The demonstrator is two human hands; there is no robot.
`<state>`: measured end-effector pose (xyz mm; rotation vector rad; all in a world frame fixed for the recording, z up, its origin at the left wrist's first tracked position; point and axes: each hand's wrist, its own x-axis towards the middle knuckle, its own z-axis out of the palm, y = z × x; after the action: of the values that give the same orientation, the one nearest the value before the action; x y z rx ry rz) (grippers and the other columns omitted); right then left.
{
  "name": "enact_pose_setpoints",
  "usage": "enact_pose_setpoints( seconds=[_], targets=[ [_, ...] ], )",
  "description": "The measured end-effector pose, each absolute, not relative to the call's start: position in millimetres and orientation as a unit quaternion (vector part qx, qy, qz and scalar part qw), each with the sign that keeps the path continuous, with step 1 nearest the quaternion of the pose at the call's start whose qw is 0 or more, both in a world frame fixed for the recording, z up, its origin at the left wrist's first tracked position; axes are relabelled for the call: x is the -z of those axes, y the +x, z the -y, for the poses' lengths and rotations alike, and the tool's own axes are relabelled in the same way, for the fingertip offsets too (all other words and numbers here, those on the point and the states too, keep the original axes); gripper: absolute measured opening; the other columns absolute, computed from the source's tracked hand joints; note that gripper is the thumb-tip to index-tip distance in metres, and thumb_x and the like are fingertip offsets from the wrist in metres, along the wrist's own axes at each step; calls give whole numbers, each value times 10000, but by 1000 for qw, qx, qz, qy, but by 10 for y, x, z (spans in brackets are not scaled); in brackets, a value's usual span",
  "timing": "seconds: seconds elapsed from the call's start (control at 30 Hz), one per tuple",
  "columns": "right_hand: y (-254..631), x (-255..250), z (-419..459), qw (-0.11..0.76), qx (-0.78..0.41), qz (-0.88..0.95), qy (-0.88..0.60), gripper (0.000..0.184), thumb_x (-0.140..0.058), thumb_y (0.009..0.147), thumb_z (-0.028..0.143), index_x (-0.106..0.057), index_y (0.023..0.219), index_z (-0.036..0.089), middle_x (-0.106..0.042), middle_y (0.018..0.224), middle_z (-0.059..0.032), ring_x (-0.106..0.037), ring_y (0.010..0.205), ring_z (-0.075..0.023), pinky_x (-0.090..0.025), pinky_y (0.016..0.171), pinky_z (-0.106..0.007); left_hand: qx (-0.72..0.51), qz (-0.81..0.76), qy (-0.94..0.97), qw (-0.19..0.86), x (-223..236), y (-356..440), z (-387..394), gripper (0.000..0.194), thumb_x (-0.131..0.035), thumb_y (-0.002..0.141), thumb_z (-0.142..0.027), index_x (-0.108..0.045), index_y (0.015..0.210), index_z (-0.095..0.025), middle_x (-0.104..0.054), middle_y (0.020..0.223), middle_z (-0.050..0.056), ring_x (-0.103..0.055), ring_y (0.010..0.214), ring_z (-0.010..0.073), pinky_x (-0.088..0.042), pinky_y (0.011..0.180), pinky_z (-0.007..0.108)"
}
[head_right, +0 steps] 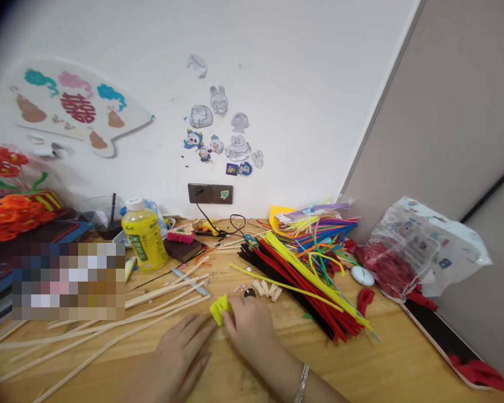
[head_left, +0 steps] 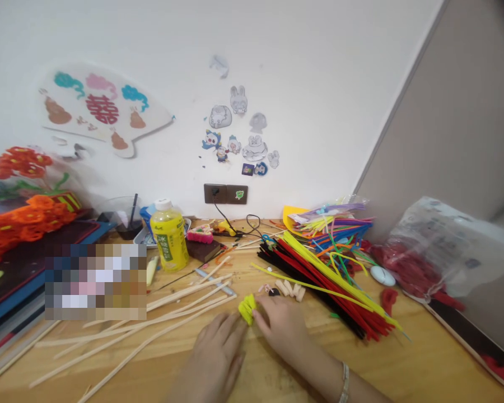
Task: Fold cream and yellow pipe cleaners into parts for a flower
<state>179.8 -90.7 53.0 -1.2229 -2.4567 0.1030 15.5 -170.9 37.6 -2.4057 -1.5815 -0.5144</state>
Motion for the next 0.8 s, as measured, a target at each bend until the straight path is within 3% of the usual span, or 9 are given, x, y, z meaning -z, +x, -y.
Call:
enact_pose_setpoints(
  seconds=[0.13, 0.27, 0.47, 0.67, 0.8],
  targets=[
    [1763, -542, 897, 187, -86, 870, -449, 230, -488, 812, 208, -608, 1006, 187, -675, 868, -60, -609, 783, -188, -392, 658, -253, 189, 542, -809, 125, -324, 147, 1693, 412, -545, 757, -201, -559, 1167, -170, -658, 1137, 105, -616, 1004, 290, -554, 782, 436],
    [1741, -544, 907, 207, -105, 877, -421, 159, -496, 803, 175, -630, 888, 181, -647, 868, -52, -574, 817, -177, -390, 700, -254, 237, 556, -790, 103, -354, 156, 1651, 329, -564, 760, -264, -631, 1066, -163, -695, 1058, 123, -641, 954, 298, -564, 751, 440],
    [1701, -544, 981, 254, -175, 851, -425, 113, -534, 772, 132, -631, 803, 178, -616, 844, -36, -548, 809, -159, -394, 717, -243, 378, 550, -744, -39, -495, 136, 1573, 302, -452, 784, -98, -681, 937, -224, -735, 931, 69, -682, 835, 195, -559, 753, 328],
    [1629, -489, 1043, 315, -295, 803, -412, 83, -567, 705, 80, -592, 703, 159, -575, 670, 11, -516, 661, -133, -396, 650, -235, 431, 559, -687, -171, -565, 153, 1570, 195, -549, 756, -174, -700, 865, -232, -742, 874, 54, -685, 816, 206, -551, 743, 340],
    [1603, -427, 1037, 365, -359, 776, -368, 116, -604, 647, 53, -548, 623, 151, -543, 629, 29, -498, 622, -117, -403, 627, -227, 480, 565, -632, -225, -559, 135, 1558, 104, -616, 719, -260, -700, 691, -207, -734, 828, 66, -683, 811, 230, -550, 737, 360]
  ],
)
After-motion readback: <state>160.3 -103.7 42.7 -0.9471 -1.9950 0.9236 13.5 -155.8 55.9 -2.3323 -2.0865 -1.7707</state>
